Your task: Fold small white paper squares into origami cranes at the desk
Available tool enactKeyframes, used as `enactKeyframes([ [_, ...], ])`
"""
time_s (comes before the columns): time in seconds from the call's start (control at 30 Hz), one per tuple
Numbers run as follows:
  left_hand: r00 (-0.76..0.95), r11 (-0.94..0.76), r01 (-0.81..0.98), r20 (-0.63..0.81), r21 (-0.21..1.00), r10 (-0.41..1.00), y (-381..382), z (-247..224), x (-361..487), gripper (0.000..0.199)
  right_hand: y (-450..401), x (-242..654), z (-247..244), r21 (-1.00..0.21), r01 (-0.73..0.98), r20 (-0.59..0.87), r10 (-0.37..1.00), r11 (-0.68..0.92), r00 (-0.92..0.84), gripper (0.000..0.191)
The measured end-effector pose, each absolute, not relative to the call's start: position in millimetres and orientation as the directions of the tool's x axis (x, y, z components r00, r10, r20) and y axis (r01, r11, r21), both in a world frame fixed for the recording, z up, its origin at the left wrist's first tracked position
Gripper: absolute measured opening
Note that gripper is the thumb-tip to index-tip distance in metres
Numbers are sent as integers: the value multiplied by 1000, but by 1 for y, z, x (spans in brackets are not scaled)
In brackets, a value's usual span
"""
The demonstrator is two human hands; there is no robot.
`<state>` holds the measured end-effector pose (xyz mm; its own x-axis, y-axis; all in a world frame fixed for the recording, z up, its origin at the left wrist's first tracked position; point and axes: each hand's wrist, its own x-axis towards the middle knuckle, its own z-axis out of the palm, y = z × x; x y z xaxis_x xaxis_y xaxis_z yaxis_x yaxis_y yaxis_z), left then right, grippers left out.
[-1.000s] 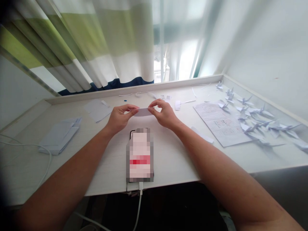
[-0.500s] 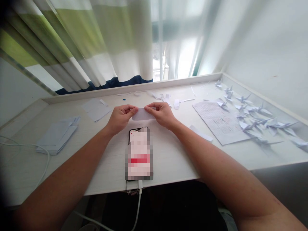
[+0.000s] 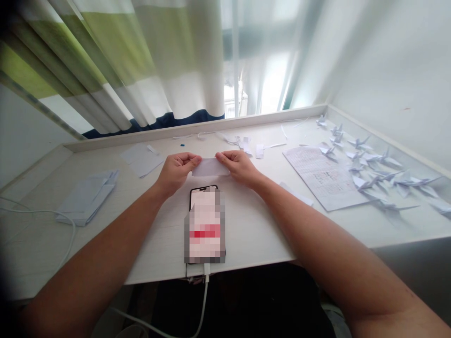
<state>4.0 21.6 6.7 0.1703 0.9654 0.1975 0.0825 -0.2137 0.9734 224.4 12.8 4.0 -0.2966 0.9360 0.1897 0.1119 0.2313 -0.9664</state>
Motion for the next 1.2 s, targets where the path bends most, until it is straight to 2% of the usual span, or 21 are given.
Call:
enactKeyframes([
  [0.33,181,-188,54,176,981,968,26,2,4,56,16,226,2,-933,193,243,927,304,-285,66],
  [0.43,146,-199,73,187,977,971,27,3,1,54,16,226,0,-949,178,198,934,258,-297,62],
  [0.6,119,-183,61,175,981,977,29,2,-4,55,19,230,-2,-882,290,301,918,371,-259,50],
  [0.7,114,-213,80,203,974,972,28,2,-3,51,19,232,-1,-868,342,303,929,361,-211,46],
  [0.87,91,-283,158,272,946,958,27,4,-3,44,19,233,0,-876,332,300,934,350,-193,46],
  [1.03,118,-297,127,283,946,952,28,4,-4,43,19,234,1,-838,378,347,919,393,-186,42],
  [1.2,144,-272,106,255,957,956,29,1,-5,43,20,234,0,-893,291,302,936,344,-179,45],
])
